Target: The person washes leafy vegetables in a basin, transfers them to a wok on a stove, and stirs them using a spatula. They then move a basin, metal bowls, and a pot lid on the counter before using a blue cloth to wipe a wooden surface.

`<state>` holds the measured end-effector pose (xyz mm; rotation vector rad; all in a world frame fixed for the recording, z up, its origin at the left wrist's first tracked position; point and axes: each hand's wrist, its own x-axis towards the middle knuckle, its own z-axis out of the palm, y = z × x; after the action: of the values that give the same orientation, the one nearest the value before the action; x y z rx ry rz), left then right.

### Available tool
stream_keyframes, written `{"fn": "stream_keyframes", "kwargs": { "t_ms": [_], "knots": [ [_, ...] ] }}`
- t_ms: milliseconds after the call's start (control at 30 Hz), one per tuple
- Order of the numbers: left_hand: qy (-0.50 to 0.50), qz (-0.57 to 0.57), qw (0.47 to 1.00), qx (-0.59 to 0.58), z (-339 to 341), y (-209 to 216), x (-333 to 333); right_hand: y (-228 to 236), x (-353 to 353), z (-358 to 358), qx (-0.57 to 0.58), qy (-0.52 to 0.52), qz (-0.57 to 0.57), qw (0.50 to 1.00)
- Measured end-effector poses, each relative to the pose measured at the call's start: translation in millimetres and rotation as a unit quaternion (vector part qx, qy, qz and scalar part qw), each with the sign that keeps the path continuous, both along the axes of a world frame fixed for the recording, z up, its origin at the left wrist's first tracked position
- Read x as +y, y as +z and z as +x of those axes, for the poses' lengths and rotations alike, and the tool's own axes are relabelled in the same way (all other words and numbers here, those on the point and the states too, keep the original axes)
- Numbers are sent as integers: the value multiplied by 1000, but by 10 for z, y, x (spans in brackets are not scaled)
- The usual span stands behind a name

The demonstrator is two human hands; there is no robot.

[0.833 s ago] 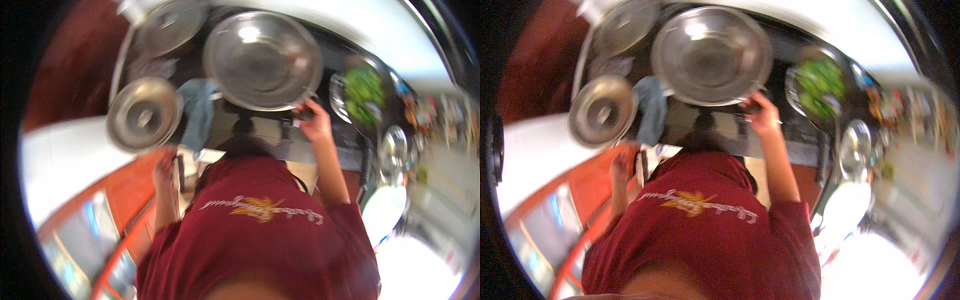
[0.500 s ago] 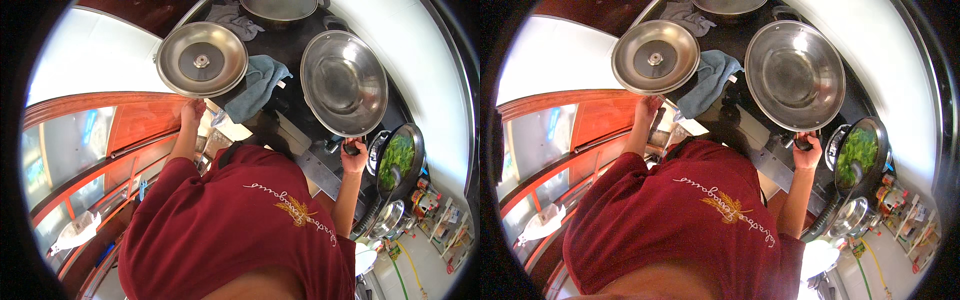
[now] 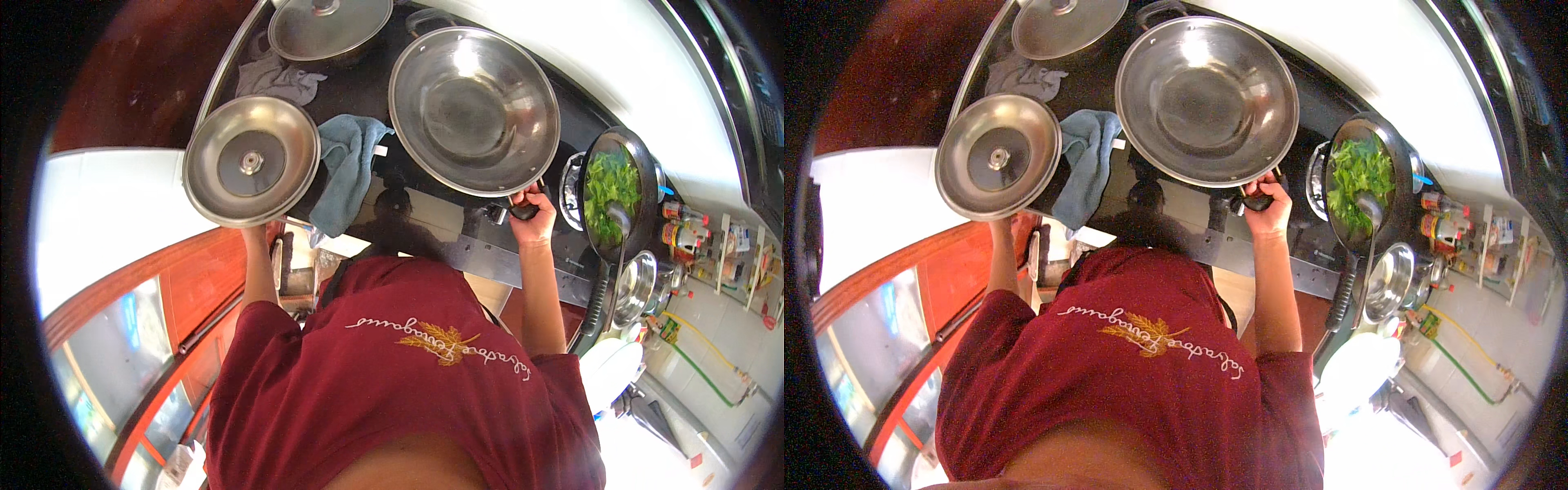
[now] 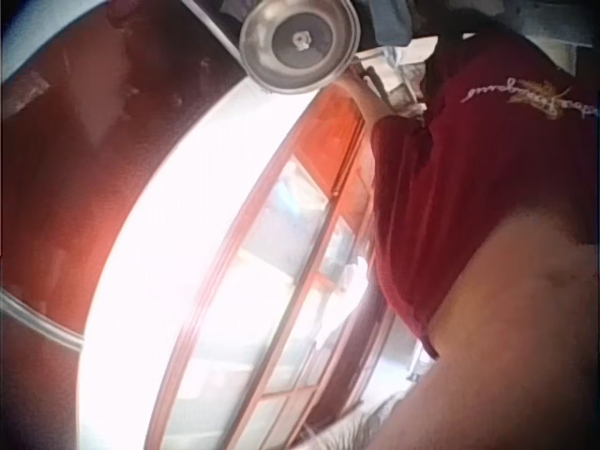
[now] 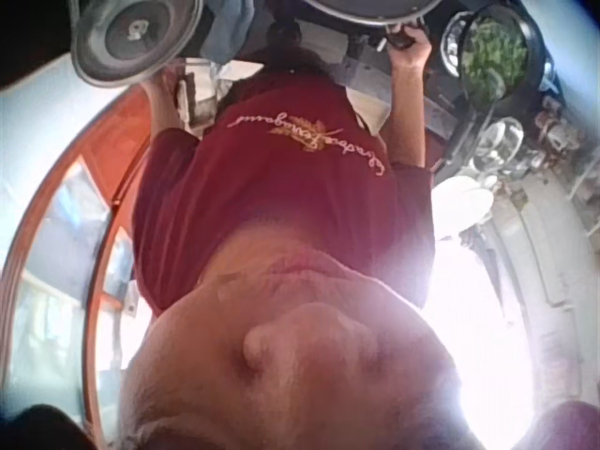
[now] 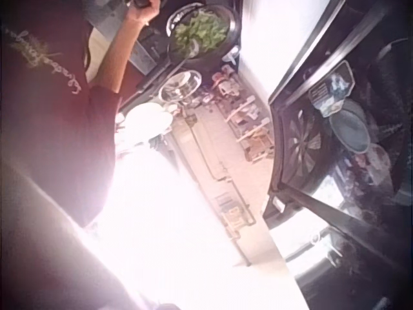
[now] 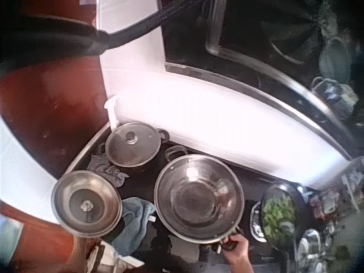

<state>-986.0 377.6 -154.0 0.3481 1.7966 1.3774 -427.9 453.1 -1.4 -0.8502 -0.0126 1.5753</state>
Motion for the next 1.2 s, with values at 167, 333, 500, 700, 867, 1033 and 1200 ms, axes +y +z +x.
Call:
{"fn": "stream_keyframes", "kwargs": {
  "t_ms": [167, 333, 500, 700, 867, 1033, 1200],
  "knots": [
    [-82, -54, 994, 56, -173, -36, -14, -4, -105, -23, 30, -39, -5, 999],
    [-69, -9, 998, 0, -270, 22, 46, 80, -444, -90, 57, -73, -4, 996],
    [-66, -88, 989, 99, -405, -29, -327, 267, -1035, -167, 81, -113, -30, 990],
    [-297, -207, 931, -52, 542, 657, -330, 609, -1780, -348, 98, -176, 5, 979],
    [-503, 54, 849, -153, 1650, 1476, 404, 1045, -2395, -366, 49, -256, 10, 965],
    [-565, 235, 770, -179, 3060, 2505, 767, 1645, -3551, -293, -70, -398, 7, 915],
    [-611, 217, 705, -288, 4144, 2833, -58, 2232, -4810, -290, -143, -529, -28, 836]
  ]
}}
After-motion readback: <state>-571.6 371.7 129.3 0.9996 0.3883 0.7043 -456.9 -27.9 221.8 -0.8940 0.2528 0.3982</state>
